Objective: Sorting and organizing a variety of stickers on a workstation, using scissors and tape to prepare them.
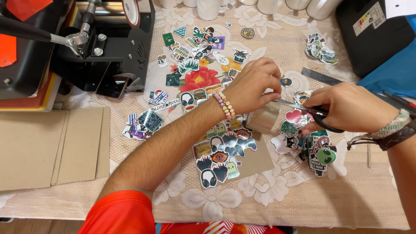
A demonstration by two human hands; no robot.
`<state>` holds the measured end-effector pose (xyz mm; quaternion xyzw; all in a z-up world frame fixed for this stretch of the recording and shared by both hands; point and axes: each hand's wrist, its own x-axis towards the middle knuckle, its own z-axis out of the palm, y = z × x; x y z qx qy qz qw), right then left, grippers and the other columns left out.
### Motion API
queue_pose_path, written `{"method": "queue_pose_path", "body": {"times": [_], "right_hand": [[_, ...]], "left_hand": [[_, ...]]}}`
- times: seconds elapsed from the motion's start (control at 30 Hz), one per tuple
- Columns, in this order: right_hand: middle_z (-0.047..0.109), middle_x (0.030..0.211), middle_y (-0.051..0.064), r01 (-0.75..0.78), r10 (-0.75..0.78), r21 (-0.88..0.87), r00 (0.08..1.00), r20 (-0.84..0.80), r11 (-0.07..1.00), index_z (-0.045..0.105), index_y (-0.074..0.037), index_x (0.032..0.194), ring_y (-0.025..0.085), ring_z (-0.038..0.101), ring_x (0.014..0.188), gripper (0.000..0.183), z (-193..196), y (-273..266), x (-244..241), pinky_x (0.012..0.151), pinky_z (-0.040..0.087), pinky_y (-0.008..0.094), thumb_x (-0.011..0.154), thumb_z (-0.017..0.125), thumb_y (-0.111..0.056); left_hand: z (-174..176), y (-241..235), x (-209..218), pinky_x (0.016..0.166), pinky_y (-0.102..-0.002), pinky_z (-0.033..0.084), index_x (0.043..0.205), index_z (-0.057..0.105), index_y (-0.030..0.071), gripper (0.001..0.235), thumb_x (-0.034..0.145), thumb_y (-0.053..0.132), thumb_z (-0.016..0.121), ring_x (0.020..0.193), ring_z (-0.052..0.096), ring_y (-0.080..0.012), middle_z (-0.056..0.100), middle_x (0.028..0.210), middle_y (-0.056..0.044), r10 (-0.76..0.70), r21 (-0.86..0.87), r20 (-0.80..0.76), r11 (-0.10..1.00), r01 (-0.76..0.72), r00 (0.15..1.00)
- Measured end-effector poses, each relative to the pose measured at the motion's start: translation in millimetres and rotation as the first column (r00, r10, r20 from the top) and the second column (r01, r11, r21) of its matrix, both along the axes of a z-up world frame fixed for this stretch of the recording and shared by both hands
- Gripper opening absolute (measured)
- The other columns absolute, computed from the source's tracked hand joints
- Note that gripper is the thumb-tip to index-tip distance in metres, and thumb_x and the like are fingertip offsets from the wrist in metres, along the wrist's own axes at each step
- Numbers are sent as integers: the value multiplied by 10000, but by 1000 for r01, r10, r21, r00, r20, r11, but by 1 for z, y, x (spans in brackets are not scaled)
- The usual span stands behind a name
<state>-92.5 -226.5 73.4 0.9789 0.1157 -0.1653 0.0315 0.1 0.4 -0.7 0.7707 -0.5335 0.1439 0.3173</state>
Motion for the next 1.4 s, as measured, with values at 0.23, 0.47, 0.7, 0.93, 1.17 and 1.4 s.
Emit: {"method": "queue_pose_path", "body": {"times": [0.23,0.47,0.7,0.93,1.17,1.4], "right_hand": [[632,638,-51,-70,70,-11,997,26,998,664,-252,719,191,523,619,474,-7,-9,1,589,404,363,609,894,-651],[648,577,-48,-86,80,103,995,66,991,763,-245,734,132,466,562,369,-17,-17,3,556,398,336,586,935,-537],[800,836,-114,-129,112,84,976,189,988,796,-334,973,170,769,835,577,-64,-59,15,733,551,304,491,896,-636],[803,810,-160,-8,-34,193,976,215,981,821,-286,923,37,717,677,613,-106,-76,29,688,443,184,396,974,-561],[775,742,-131,-63,5,230,969,245,971,817,-242,940,49,685,653,635,-109,-74,33,663,446,190,399,972,-538],[801,763,-159,-31,-9,180,975,221,983,817,-267,966,28,725,681,654,-102,-73,31,672,464,185,399,976,-552]], "left_hand": [[-1,0,0,872,-450,430,802,770,218,86,817,296,803,1045,544,-244,631,950,34,-15,-18,4,1000,15,1000],[-1,0,0,882,-445,432,826,760,206,78,847,280,771,1030,555,-231,646,949,36,-9,-67,-39,998,6,999],[30,108,11,848,-386,403,843,712,121,143,883,219,808,845,573,-229,652,859,-21,15,-200,-24,980,-20,1000],[45,290,10,680,-361,474,776,792,126,169,872,261,824,699,649,-173,724,752,-28,666,164,-77,742,-650,742],[28,310,27,741,-377,503,748,792,134,209,838,314,847,738,664,-189,738,766,-43,772,270,-123,630,-728,623],[18,306,39,758,-436,485,728,765,144,256,845,353,855,923,596,-289,714,805,-42,839,310,-57,531,-789,542]]}}
